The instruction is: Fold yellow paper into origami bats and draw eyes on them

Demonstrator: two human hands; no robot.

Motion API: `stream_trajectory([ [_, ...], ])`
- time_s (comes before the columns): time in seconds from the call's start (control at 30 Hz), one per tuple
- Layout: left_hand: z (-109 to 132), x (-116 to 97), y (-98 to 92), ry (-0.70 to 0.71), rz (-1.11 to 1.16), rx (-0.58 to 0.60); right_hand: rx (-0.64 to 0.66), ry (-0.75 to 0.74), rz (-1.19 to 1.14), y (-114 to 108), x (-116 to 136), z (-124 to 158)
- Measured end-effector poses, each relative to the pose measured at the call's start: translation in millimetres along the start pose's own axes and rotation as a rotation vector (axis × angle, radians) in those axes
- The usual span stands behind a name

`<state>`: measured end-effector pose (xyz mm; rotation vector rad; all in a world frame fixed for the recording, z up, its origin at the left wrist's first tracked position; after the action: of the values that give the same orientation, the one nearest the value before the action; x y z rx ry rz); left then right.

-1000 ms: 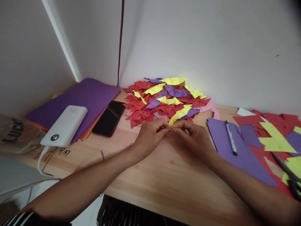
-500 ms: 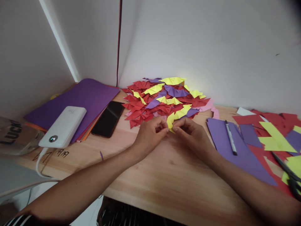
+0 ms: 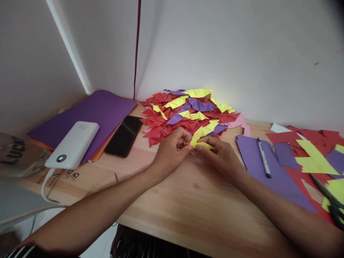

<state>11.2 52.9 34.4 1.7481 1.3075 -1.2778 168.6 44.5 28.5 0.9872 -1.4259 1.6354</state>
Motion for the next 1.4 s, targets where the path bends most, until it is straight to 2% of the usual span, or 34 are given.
stream_trajectory([
  [0.17, -0.7, 1.4, -0.1, -0.008, 0.052, 0.015, 0.045, -0.007, -0.027, 0.5, 1.8, 0.4],
  [0.43, 1.2, 3.1, 1.5, -0.036, 0.11, -0.018, 0.07, 0.069, -0.117, 0.3, 3.5, 2.3],
  [0.7, -0.3, 9.6, 0.2, -0.151, 0.0, 0.113, 0.07, 0.021, 0.017, 2.1, -1.6, 0.5],
  [0.9, 0.8, 12.0, 2.1, -0.285, 0.133, 0.059, 0.088, 0.011, 0.081, 1.2, -2.7, -1.1],
  [1.17, 2.2, 10.9, 5.5, -0.285, 0.246, 0.003, 0.11, 0.008, 0.034, -0.4, -4.2, -3.6],
  [1.4, 3.5, 5.0, 5.3, -0.145, 0.073, 0.037, 0.121, 0.075, 0.064, -1.6, -2.9, -9.0],
])
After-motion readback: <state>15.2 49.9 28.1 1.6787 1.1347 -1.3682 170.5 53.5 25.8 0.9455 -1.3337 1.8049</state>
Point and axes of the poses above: each hand's wrist, its own z-axis away from the middle knuckle, its own y-axis out of the palm, x = y × z, the point moved 4 cm from there along -z, towards the middle knuckle, and after that the axes turned 12 degrees about y, right-handed, at the moved point
